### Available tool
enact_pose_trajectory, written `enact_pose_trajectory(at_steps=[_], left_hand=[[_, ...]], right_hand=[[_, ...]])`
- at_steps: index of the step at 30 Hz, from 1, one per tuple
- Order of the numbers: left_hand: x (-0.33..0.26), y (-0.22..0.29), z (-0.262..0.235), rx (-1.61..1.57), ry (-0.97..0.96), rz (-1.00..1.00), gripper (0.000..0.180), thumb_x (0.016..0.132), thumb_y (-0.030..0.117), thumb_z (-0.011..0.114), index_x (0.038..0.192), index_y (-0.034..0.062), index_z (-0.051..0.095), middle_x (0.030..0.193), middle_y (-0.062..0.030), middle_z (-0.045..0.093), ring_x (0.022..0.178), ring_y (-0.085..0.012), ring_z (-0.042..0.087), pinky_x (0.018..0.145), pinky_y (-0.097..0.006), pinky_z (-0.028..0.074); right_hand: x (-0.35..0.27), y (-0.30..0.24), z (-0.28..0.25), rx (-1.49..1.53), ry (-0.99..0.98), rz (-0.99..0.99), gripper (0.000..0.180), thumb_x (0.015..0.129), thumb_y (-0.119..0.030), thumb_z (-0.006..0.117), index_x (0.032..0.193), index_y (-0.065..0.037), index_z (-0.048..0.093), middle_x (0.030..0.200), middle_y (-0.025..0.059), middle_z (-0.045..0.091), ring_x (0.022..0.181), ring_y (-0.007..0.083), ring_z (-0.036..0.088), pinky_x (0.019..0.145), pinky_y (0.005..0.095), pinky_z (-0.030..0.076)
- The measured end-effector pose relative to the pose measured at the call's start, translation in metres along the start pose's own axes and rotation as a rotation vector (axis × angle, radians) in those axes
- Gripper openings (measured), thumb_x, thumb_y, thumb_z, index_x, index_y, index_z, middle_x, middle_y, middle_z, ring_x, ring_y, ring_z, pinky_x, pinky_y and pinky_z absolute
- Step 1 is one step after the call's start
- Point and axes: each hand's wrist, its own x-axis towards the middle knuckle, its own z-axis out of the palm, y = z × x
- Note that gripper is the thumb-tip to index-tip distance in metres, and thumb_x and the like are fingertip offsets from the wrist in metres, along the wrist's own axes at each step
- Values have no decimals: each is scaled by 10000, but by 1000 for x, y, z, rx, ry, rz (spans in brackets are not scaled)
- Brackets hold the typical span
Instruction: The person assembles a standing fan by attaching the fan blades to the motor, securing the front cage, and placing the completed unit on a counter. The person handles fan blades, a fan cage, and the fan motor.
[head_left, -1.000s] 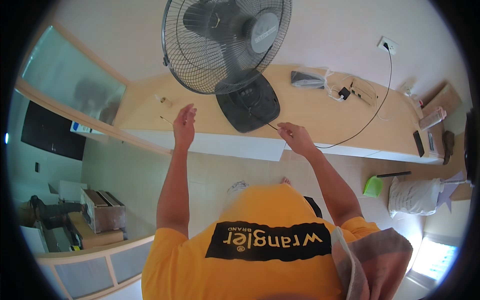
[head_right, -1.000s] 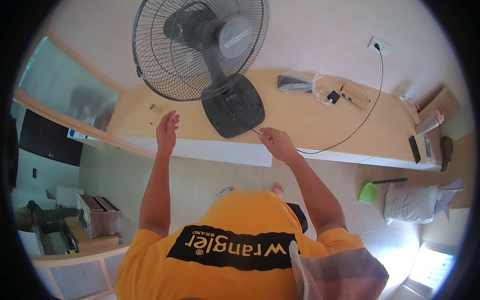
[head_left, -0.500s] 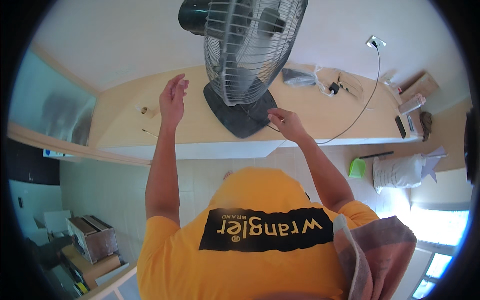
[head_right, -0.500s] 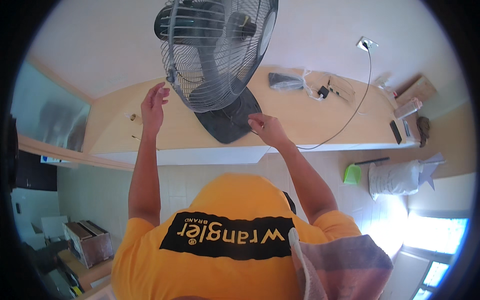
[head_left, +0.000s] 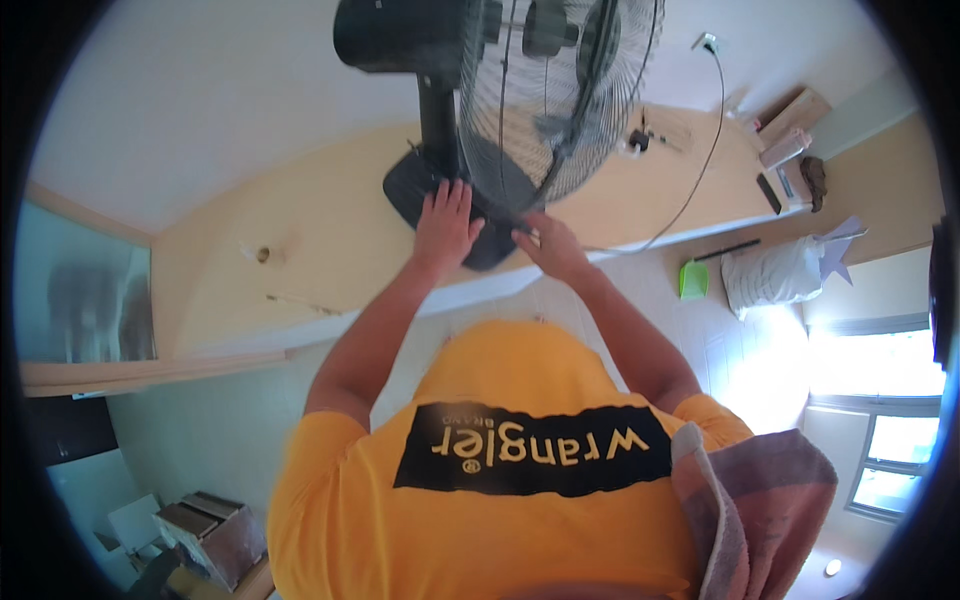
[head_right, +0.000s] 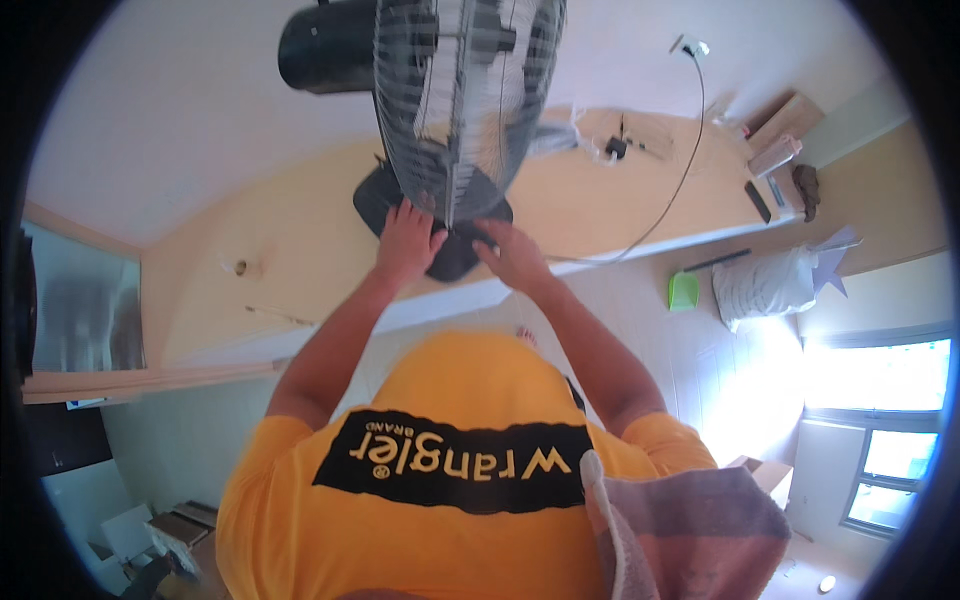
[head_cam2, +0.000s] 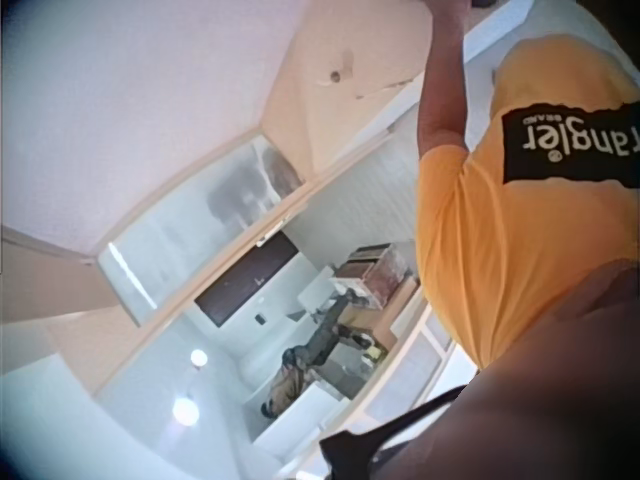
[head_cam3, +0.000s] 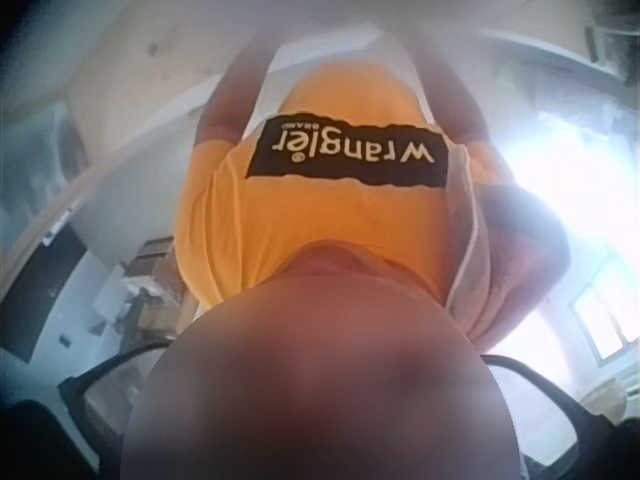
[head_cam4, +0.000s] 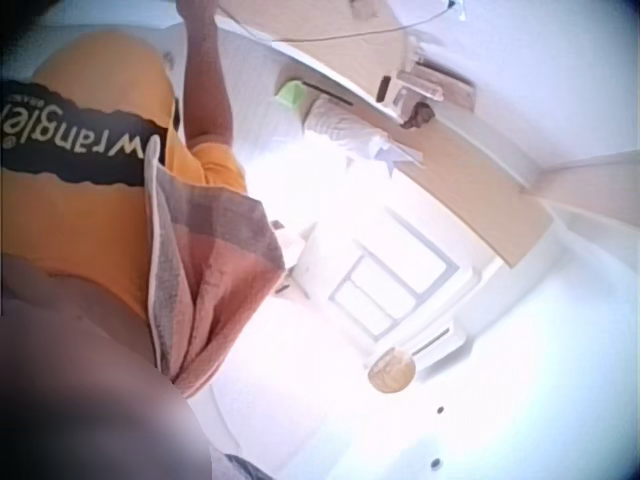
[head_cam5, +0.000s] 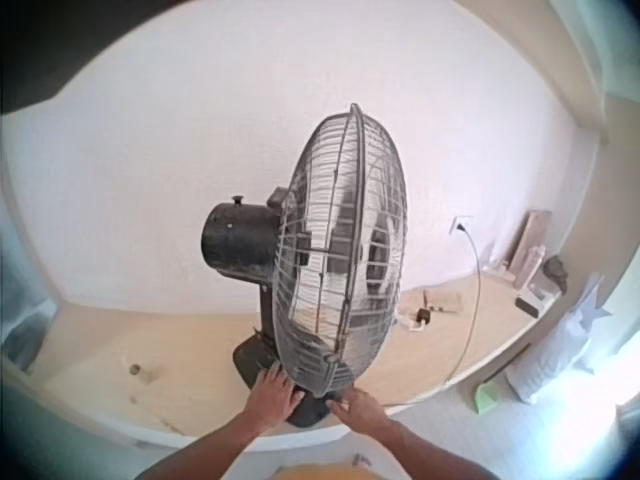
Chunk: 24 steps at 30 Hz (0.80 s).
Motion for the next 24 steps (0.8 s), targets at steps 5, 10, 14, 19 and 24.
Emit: enact_pose_trajectory(at_steps=[5, 10, 14, 19, 24], left_hand=[[-2, 0, 16, -10, -13, -31, 680, 1001, 416, 589, 1455, -78, 476, 1483, -242, 489, 1412, -420, 408, 1115, -576, 380], [-5, 4, -9, -72, 55, -38, 607, 981, 383, 630, 1424, -20, 529, 1458, -239, 519, 1365, -426, 467, 1095, -561, 400], [3, -6, -37, -329, 361, -125, 428, 945, 243, 693, 1313, 34, 628, 1347, -207, 606, 1258, -401, 564, 1053, -532, 438], [36, -32, -142, -500, 797, -325, 250, 981, 89, 635, 1221, 21, 661, 1197, -157, 675, 1112, -306, 636, 976, -395, 487], [61, -11, -235, -574, 1012, -267, 218, 1042, 90, 569, 1216, -4, 663, 1185, -112, 690, 1129, -202, 624, 976, -354, 480]], right_hand=[[2, 0, -10, 28, -55, 40, 393, 964, -270, 683, 1280, -35, 686, 1162, 198, 719, 1073, 355, 698, 910, 435, 553], [1, 10, -22, 97, 3, 45, 383, 963, -248, 690, 1272, -21, 686, 1130, 199, 728, 959, 333, 727, 867, 415, 566], [10, 40, -42, 195, 201, 89, 396, 984, -269, 686, 1283, -11, 678, 1062, 178, 743, 888, 268, 737, 801, 380, 570], [51, 43, -111, 425, 415, 62, 426, 1053, -348, 609, 1291, 1, 668, 947, 101, 759, 867, 139, 713, 747, 284, 554], [100, 6, -180, 583, 522, -154, 455, 1073, -373, 577, 1309, 7, 657, 1003, 86, 744, 875, 127, 688, 748, 287, 551]])
